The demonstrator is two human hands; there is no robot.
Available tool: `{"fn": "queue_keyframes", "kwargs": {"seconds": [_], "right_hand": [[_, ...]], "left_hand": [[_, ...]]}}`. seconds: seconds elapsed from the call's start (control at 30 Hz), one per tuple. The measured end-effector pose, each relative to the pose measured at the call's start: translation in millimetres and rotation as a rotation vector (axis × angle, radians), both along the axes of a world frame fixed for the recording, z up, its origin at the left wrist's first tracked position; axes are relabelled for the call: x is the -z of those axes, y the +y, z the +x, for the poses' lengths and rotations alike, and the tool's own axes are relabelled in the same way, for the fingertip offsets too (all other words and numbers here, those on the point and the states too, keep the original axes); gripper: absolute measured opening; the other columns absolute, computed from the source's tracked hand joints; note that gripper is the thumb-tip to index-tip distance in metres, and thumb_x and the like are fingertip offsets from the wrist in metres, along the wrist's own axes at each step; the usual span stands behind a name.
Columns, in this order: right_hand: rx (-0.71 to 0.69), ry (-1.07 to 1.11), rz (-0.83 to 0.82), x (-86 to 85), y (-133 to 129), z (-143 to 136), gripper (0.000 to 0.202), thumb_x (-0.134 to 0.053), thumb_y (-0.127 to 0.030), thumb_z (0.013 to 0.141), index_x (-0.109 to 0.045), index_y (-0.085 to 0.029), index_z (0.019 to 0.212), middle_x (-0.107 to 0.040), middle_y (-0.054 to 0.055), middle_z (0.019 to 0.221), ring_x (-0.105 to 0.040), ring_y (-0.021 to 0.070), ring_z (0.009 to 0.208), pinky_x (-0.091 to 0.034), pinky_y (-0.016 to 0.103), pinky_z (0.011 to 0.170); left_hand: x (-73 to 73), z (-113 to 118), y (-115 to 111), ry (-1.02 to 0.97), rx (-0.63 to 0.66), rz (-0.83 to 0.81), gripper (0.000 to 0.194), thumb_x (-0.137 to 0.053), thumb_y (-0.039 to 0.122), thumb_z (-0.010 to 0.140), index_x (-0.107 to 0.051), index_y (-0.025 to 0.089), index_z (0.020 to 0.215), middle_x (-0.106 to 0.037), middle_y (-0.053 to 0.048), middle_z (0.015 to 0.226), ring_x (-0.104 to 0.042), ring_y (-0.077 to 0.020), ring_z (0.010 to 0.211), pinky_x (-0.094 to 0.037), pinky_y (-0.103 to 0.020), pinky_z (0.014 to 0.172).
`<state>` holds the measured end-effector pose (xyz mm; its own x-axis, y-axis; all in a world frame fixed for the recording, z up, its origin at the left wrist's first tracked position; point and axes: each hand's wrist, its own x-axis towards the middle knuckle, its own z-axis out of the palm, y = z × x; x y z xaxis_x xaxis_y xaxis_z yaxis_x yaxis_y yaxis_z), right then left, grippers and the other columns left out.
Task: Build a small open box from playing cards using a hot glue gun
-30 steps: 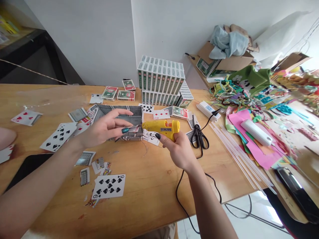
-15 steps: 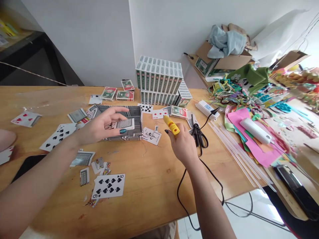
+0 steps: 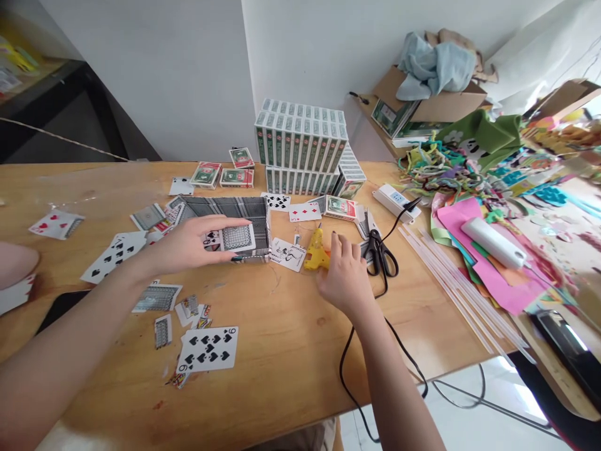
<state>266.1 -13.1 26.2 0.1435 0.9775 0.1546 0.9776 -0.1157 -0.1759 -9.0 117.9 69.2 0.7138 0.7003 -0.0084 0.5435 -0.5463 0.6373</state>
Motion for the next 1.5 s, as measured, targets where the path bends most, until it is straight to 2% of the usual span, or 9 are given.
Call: {"fn": "queue_keyframes", "kwargs": {"seconds": [0.1,0.2,0.3,0.47,0.6,0.77,0.93,1.2,1.5], "right_hand": [[-0.117,0.209,0.172,-14.8,6,-16,0.049,-0.054,-0.024,0.082,-0.049,-0.020,0.130,-0.057,0.016,0.118,-0.054,0.0321,0.107,-0.048,0.049,0.087],[-0.272,0.503,0.185,-21.1,18,-40,0.025,-0.052,-0.024,0.088,-0.063,-0.023,0.110,-0.059,0.008,0.100,-0.061,0.0173,0.076,-0.053,0.034,0.072],[-0.284,0.595,0.146,-18.1,31,-60,0.016,-0.054,-0.022,0.088,-0.067,-0.023,0.099,-0.057,0.003,0.084,-0.059,0.0135,0.067,-0.052,0.029,0.066],[-0.255,0.662,0.205,-11.4,41,-68,0.009,-0.058,-0.020,0.086,-0.067,-0.021,0.086,-0.055,0.002,0.079,-0.059,0.0135,0.068,-0.052,0.027,0.065],[-0.314,0.751,0.205,-11.6,42,-66,0.010,-0.057,-0.016,0.085,-0.066,-0.020,0.083,-0.057,0.003,0.082,-0.060,0.0132,0.073,-0.054,0.025,0.065],[-0.311,0.772,0.192,-13.8,40,-67,0.013,-0.054,-0.013,0.084,-0.066,-0.020,0.084,-0.061,0.002,0.080,-0.061,0.0140,0.074,-0.055,0.026,0.066],[-0.308,0.762,0.192,-14.2,38,-65,0.015,-0.054,-0.013,0.083,-0.066,-0.020,0.086,-0.063,0.003,0.080,-0.061,0.0149,0.076,-0.054,0.027,0.067],[-0.309,0.765,0.202,-11.1,38,-64,0.016,-0.054,-0.012,0.082,-0.067,-0.018,0.088,-0.064,0.003,0.080,-0.062,0.0146,0.075,-0.054,0.026,0.067],[-0.306,0.775,0.198,-8.7,37,-62,0.021,-0.052,-0.010,0.081,-0.067,-0.017,0.093,-0.064,0.004,0.084,-0.063,0.0143,0.076,-0.057,0.026,0.068]], "left_hand": [[1.4,-1,-2,0.004,0.003,0.028,0.055,-0.065,0.037,0.078,-0.055,0.033,0.131,-0.064,-0.003,0.120,-0.060,-0.0210,0.092,-0.046,-0.031,0.078],[2.8,-1,-5,-0.012,-0.007,0.051,0.053,-0.065,0.036,0.079,-0.055,0.033,0.131,-0.065,-0.003,0.116,-0.060,-0.0213,0.095,-0.046,-0.031,0.080],[5.2,-1,-8,-0.034,-0.034,0.059,0.052,-0.066,0.038,0.079,-0.057,0.033,0.130,-0.065,-0.004,0.112,-0.060,-0.0220,0.095,-0.046,-0.032,0.081],[13.4,-2,-10,-0.092,-0.043,0.078,0.055,-0.069,0.042,0.077,-0.057,0.033,0.130,-0.065,-0.003,0.101,-0.058,-0.0194,0.086,-0.046,-0.031,0.079],[17.4,0,-11,-0.123,-0.028,0.085,0.045,-0.063,0.039,0.083,-0.060,0.032,0.127,-0.063,-0.001,0.093,-0.055,-0.0162,0.078,-0.045,-0.027,0.072],[13.4,3,-12,-0.125,-0.010,0.111,0.035,-0.048,0.034,0.093,-0.062,0.030,0.125,-0.065,-0.003,0.094,-0.056,-0.0169,0.081,-0.044,-0.029,0.076],[10.8,8,-15,-0.102,0.018,0.154,0.033,-0.048,0.033,0.093,-0.066,0.031,0.120,-0.065,-0.001,0.083,-0.056,-0.0156,0.073,-0.045,-0.028,0.070],[11.5,14,-21,-0.129,-0.042,0.203,0.030,-0.054,0.028,0.090,-0.069,0.030,0.116,-0.075,0.001,0.100,-0.066,-0.0174,0.085,-0.049,-0.030,0.083],[7.1,20,-29,-0.065,-0.142,0.189,0.028,-0.057,0.029,0.088,-0.071,0.031,0.111,-0.076,0.001,0.101,-0.068,-0.0175,0.077,-0.052,-0.032,0.078]]}}
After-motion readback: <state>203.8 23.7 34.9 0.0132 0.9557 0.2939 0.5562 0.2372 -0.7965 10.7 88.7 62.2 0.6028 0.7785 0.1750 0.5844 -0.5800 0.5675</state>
